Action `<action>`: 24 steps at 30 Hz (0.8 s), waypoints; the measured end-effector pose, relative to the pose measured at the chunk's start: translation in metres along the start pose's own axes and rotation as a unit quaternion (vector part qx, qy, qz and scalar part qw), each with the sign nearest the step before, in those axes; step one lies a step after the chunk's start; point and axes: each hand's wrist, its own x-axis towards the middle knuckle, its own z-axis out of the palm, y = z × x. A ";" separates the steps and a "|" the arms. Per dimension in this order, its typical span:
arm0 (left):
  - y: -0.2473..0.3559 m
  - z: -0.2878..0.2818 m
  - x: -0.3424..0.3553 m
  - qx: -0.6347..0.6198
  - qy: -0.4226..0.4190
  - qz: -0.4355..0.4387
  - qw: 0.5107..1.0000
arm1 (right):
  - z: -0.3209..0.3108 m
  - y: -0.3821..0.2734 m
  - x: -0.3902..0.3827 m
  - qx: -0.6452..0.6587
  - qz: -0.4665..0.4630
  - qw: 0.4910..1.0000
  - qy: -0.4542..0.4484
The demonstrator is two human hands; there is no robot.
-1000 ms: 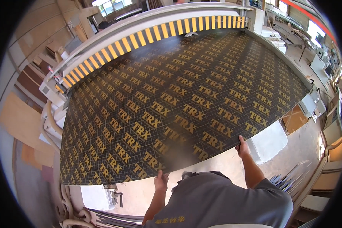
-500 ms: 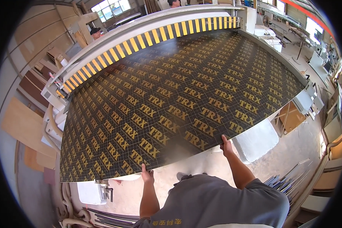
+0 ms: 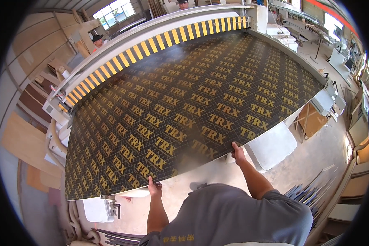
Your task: The person places a large wood panel onto a table saw, slides it through the cutting mechanism, and then removes the cut piece and the remaining panel from the workstation.
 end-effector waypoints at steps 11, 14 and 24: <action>0.008 0.010 -0.005 0.005 -0.003 -0.012 1.000 | 0.002 -0.002 -0.002 0.029 -0.012 0.999 -0.034; 0.008 0.009 -0.006 -0.010 -0.008 -0.006 1.000 | 0.002 0.000 0.000 0.019 -0.010 0.999 -0.040; 0.005 0.009 -0.009 -0.001 0.015 -0.018 1.000 | -0.003 0.002 0.001 0.035 -0.007 0.999 -0.038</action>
